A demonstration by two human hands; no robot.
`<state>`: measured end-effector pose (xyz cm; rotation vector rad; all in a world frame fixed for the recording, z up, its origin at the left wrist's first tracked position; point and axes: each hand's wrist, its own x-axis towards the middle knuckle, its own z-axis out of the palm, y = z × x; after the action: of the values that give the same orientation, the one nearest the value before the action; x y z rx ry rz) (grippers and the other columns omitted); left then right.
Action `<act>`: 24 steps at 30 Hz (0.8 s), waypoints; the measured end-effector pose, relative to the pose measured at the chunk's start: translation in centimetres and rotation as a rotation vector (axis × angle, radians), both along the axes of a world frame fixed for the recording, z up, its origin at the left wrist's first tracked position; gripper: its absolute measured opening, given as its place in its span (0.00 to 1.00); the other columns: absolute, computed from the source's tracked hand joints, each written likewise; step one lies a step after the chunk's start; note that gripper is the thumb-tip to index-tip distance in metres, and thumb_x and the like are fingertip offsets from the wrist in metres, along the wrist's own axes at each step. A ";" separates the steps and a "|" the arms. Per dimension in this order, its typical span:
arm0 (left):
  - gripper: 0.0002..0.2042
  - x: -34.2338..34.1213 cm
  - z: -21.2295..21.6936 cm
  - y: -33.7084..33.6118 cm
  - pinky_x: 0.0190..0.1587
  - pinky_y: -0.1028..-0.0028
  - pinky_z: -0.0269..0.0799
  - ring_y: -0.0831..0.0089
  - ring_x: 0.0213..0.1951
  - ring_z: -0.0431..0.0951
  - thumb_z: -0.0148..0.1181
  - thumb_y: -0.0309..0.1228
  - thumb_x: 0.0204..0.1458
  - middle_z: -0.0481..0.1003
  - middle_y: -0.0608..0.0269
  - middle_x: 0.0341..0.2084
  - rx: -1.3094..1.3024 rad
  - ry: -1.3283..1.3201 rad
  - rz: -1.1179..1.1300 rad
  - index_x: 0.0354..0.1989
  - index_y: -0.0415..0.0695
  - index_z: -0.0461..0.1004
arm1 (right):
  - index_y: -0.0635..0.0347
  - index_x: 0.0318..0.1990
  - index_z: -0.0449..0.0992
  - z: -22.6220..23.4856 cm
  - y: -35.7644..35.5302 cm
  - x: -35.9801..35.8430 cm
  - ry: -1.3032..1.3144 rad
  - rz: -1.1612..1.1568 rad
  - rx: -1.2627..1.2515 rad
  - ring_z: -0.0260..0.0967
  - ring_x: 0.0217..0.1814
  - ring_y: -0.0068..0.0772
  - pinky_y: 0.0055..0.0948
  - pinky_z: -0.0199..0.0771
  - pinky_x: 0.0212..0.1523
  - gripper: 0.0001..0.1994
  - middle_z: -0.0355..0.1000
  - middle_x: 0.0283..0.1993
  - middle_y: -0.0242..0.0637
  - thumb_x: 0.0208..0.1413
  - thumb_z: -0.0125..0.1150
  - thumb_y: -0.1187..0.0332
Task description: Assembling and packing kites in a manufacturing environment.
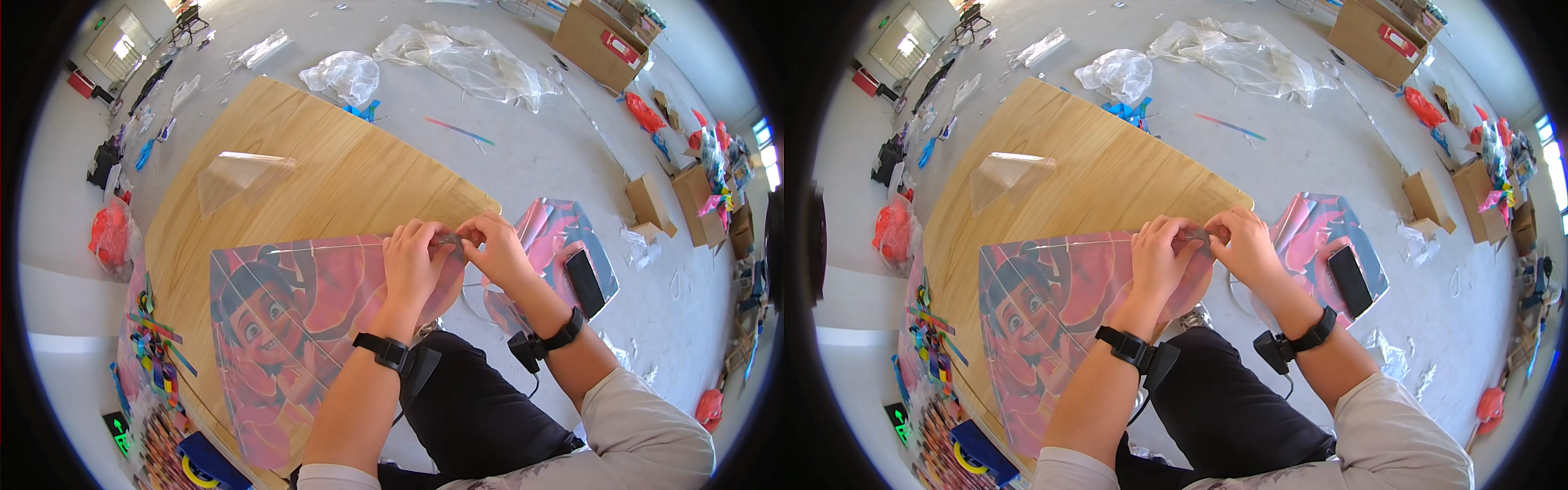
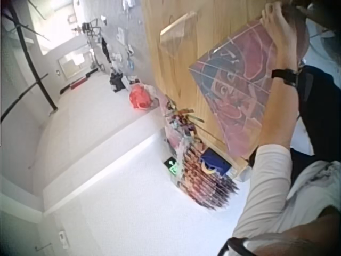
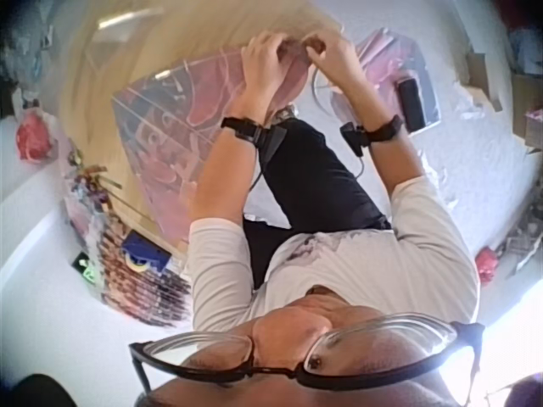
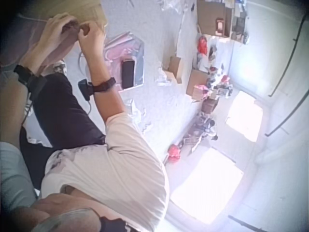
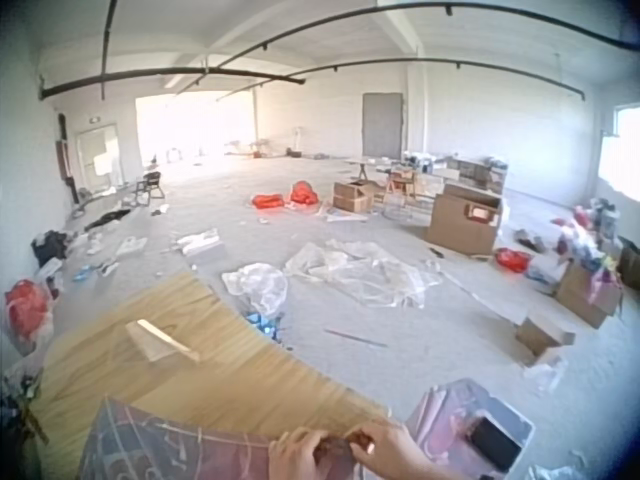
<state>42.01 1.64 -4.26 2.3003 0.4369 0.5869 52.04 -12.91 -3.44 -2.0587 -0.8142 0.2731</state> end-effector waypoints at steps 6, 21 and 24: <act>0.09 -0.1 0.0 -0.2 0.42 0.66 0.62 0.69 0.40 0.75 0.71 0.32 0.46 0.75 0.74 0.31 0.041 -0.004 -0.001 0.37 0.55 0.83 | 0.56 0.35 0.78 -0.2 0.3 0.5 -0.033 0.024 -0.085 0.70 0.41 0.41 0.40 0.69 0.44 0.09 0.71 0.33 0.35 0.45 0.66 0.71; 0.06 -0.2 -0.3 -0.3 0.41 0.68 0.61 0.71 0.37 0.76 0.70 0.31 0.47 0.76 0.76 0.29 0.043 -0.054 0.012 0.33 0.54 0.80 | 0.55 0.36 0.79 0.2 0.4 0.1 0.086 -0.072 -0.091 0.72 0.38 0.31 0.37 0.65 0.47 0.06 0.75 0.32 0.30 0.54 0.64 0.65; 0.05 -0.1 -0.4 -0.3 0.41 0.68 0.61 0.71 0.36 0.76 0.69 0.30 0.48 0.76 0.75 0.30 0.036 -0.065 0.015 0.32 0.53 0.80 | 0.56 0.36 0.81 0.2 0.4 0.3 0.054 -0.061 -0.120 0.73 0.37 0.31 0.34 0.67 0.45 0.09 0.76 0.32 0.32 0.55 0.65 0.62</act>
<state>41.86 1.35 -4.62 2.3072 0.4159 0.6799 52.32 -12.49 -3.25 -2.1747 -0.7162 0.3491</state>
